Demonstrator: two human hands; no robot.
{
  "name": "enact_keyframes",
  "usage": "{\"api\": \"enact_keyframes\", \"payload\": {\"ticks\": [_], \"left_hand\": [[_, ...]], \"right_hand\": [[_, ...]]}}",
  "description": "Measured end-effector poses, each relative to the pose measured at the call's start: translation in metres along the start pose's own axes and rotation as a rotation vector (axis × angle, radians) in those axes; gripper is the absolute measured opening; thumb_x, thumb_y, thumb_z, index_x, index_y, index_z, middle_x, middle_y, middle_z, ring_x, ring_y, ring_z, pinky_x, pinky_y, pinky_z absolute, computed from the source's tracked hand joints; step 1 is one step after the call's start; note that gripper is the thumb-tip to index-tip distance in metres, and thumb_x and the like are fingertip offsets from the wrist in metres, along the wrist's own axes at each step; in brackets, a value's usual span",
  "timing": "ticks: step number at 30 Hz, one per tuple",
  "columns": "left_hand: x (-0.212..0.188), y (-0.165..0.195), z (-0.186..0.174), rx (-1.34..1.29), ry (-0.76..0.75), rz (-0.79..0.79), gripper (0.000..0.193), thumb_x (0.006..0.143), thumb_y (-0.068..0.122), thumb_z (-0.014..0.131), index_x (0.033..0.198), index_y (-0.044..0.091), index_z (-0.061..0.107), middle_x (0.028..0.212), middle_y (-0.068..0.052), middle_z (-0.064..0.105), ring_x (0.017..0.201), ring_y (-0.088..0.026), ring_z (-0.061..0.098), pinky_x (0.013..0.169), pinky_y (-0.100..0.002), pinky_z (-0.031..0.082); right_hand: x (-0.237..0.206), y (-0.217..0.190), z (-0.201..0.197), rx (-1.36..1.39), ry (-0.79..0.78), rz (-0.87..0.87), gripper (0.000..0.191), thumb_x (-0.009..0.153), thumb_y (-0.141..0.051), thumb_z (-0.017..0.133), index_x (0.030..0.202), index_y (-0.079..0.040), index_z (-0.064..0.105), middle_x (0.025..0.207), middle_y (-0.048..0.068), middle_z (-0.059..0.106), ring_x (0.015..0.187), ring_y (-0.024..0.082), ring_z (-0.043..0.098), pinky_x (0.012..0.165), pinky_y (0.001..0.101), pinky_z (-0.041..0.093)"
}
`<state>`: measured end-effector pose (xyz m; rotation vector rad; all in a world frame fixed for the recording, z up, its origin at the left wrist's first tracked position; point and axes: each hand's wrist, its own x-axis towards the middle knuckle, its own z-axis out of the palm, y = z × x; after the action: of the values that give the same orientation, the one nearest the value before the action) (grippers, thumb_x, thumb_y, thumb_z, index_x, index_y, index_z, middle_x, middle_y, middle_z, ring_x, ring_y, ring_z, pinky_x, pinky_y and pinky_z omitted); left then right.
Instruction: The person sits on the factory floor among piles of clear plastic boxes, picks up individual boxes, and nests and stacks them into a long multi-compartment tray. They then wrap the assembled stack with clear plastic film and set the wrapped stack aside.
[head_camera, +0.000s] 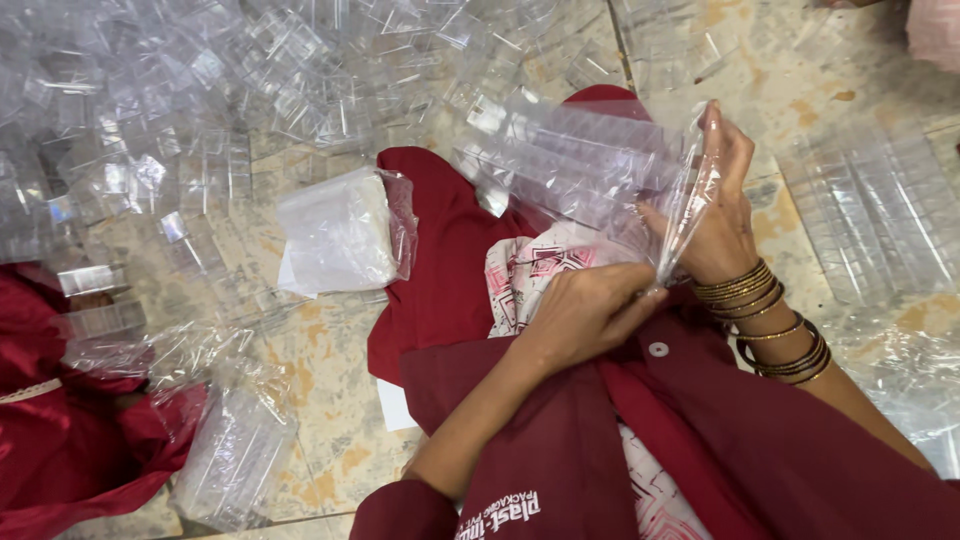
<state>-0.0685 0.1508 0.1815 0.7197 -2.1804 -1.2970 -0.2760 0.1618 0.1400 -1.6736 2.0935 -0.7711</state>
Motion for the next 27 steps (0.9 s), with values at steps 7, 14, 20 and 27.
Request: {"api": "enact_keyframes", "payload": {"ticks": [7,14,20,27], "left_hand": [[0.002,-0.013,0.016,0.057,-0.001,0.012,0.014,0.097,0.018,0.067,0.102,0.006,0.063,0.096,-0.011,0.063,0.094,-0.032,0.06,0.087,-0.044,0.05],[0.013,-0.006,0.017,-0.108,-0.108,0.141,0.014,0.099,0.017,0.068,0.107,0.006,0.064,0.105,-0.008,0.057,0.104,-0.026,0.055,0.094,-0.04,0.046],[0.007,-0.018,0.025,-0.156,-0.043,0.114,0.014,0.098,0.011,0.067,0.109,0.005,0.062,0.107,-0.01,0.058,0.101,-0.028,0.059,0.088,-0.038,0.05],[-0.009,-0.067,0.057,-0.503,0.188,-0.441,0.017,0.087,-0.002,0.069,0.092,0.003,0.054,0.084,0.0,0.05,0.076,-0.01,0.048,0.068,-0.029,0.044]], "right_hand": [[-0.009,0.026,0.019,0.033,-0.06,-0.038,0.132,0.079,-0.043,0.09,0.164,0.002,0.0,0.155,0.03,0.021,0.137,0.045,0.048,0.108,0.0462,0.052],[-0.005,0.016,0.038,-0.183,-0.008,-0.285,0.116,0.087,-0.055,0.07,0.163,0.005,0.006,0.164,0.025,0.018,0.143,0.045,0.042,0.118,0.0441,0.049],[0.003,-0.007,0.041,0.095,0.118,-0.187,0.112,0.08,-0.046,0.085,0.157,0.01,0.026,0.151,0.029,0.03,0.125,0.041,0.056,0.092,0.0392,0.058],[-0.011,0.07,0.043,0.286,-0.198,-0.068,0.07,0.086,-0.034,0.081,0.138,0.004,0.052,0.146,0.021,0.048,0.102,0.026,0.07,0.082,0.0343,0.062]]}}
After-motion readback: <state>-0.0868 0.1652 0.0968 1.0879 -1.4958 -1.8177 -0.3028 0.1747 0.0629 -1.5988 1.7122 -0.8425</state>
